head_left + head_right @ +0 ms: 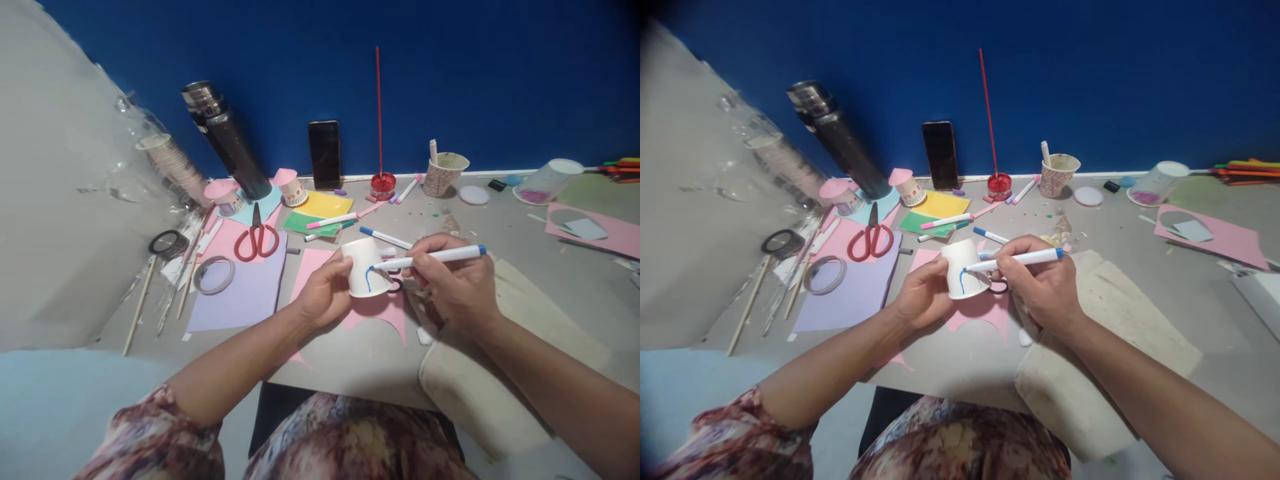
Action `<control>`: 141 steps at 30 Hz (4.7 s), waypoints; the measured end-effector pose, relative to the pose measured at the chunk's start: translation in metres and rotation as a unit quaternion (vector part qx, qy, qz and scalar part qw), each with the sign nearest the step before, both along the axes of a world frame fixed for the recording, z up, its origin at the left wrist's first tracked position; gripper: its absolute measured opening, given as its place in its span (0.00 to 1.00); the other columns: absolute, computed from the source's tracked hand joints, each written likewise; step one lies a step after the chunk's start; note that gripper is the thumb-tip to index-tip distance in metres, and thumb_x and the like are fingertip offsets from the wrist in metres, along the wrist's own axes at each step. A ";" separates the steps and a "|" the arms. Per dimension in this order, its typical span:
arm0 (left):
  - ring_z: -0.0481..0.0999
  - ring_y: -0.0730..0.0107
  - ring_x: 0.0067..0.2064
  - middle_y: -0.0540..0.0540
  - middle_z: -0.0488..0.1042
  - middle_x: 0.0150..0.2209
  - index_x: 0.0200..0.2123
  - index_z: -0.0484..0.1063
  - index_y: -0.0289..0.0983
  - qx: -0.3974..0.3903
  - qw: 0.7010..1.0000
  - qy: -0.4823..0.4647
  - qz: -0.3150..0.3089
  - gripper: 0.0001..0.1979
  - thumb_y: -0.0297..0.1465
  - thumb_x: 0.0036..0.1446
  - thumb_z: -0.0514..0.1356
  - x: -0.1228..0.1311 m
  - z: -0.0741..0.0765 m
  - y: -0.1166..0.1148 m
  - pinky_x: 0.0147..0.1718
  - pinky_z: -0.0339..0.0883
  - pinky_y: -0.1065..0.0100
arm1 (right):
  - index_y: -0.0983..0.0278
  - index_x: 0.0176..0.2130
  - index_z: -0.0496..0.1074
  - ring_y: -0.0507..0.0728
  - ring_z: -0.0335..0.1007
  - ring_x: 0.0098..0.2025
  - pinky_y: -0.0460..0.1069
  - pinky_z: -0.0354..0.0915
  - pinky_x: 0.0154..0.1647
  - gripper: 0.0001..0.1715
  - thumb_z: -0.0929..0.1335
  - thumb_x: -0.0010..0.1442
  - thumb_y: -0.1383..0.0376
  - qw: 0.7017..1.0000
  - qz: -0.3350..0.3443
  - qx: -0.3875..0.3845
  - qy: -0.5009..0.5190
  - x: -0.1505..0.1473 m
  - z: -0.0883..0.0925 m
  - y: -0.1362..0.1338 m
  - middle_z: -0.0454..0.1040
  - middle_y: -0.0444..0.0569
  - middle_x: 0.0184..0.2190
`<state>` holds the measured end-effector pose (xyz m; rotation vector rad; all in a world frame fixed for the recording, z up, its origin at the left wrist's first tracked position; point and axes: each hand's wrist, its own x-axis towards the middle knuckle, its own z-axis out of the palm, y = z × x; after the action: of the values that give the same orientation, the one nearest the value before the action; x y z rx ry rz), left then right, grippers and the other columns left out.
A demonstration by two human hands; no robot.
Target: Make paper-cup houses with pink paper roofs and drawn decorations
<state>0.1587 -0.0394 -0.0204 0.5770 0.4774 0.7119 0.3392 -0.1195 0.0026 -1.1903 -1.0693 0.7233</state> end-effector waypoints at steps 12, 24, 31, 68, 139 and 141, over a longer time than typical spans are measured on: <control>0.81 0.52 0.50 0.38 0.83 0.49 0.48 0.77 0.34 -0.003 1.000 -0.004 -0.003 0.18 0.31 0.54 0.68 -0.001 -0.002 0.001 0.55 0.72 0.53 | 0.60 0.33 0.80 0.51 0.71 0.23 0.44 0.66 0.24 0.05 0.74 0.64 0.64 1.000 0.002 0.010 0.006 0.002 -0.004 0.000 0.79 0.43 0.23; 0.81 0.53 0.50 0.39 0.83 0.50 0.51 0.77 0.35 -0.001 1.000 -0.009 0.000 0.20 0.31 0.55 0.68 -0.001 -0.002 0.001 0.54 0.73 0.55 | 0.60 0.32 0.79 0.51 0.71 0.23 0.45 0.67 0.23 0.06 0.74 0.63 0.64 1.000 0.011 -0.002 -0.009 0.001 0.000 0.000 0.79 0.43 0.22; 0.81 0.53 0.51 0.39 0.83 0.50 0.52 0.76 0.34 0.001 1.000 -0.007 -0.007 0.21 0.31 0.55 0.69 -0.001 -0.002 0.001 0.54 0.73 0.56 | 0.60 0.32 0.79 0.52 0.73 0.24 0.46 0.70 0.25 0.07 0.74 0.63 0.62 1.000 0.001 -0.008 -0.024 0.000 0.000 -0.001 0.78 0.43 0.22; 0.82 0.48 0.50 0.40 0.83 0.43 0.48 0.77 0.34 -0.018 0.999 0.028 0.000 0.19 0.33 0.53 0.70 0.000 0.000 0.002 0.54 0.73 0.50 | 0.60 0.31 0.78 0.53 0.68 0.22 0.47 0.65 0.23 0.11 0.74 0.63 0.57 0.997 0.065 -0.033 -0.033 0.005 -0.003 -0.003 0.74 0.43 0.20; 0.83 0.50 0.45 0.33 0.84 0.46 0.51 0.76 0.28 -0.045 0.997 -0.040 -0.040 0.20 0.31 0.57 0.60 0.001 0.011 -0.001 0.51 0.75 0.50 | 0.60 0.32 0.79 0.52 0.72 0.23 0.46 0.69 0.24 0.09 0.76 0.61 0.58 1.000 0.014 0.007 -0.007 0.002 0.003 0.000 0.79 0.45 0.23; 0.83 0.49 0.46 0.33 0.83 0.46 0.51 0.76 0.27 -0.046 0.997 -0.042 -0.042 0.20 0.31 0.58 0.60 0.001 0.011 -0.002 0.52 0.75 0.50 | 0.60 0.32 0.79 0.52 0.72 0.22 0.46 0.69 0.23 0.09 0.77 0.60 0.58 1.000 0.010 0.008 0.004 0.002 0.004 0.000 0.78 0.44 0.22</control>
<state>0.1599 -0.0409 -0.0092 0.4763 0.4037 0.6290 0.3411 -0.1190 0.0062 -1.1637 -1.0799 0.7340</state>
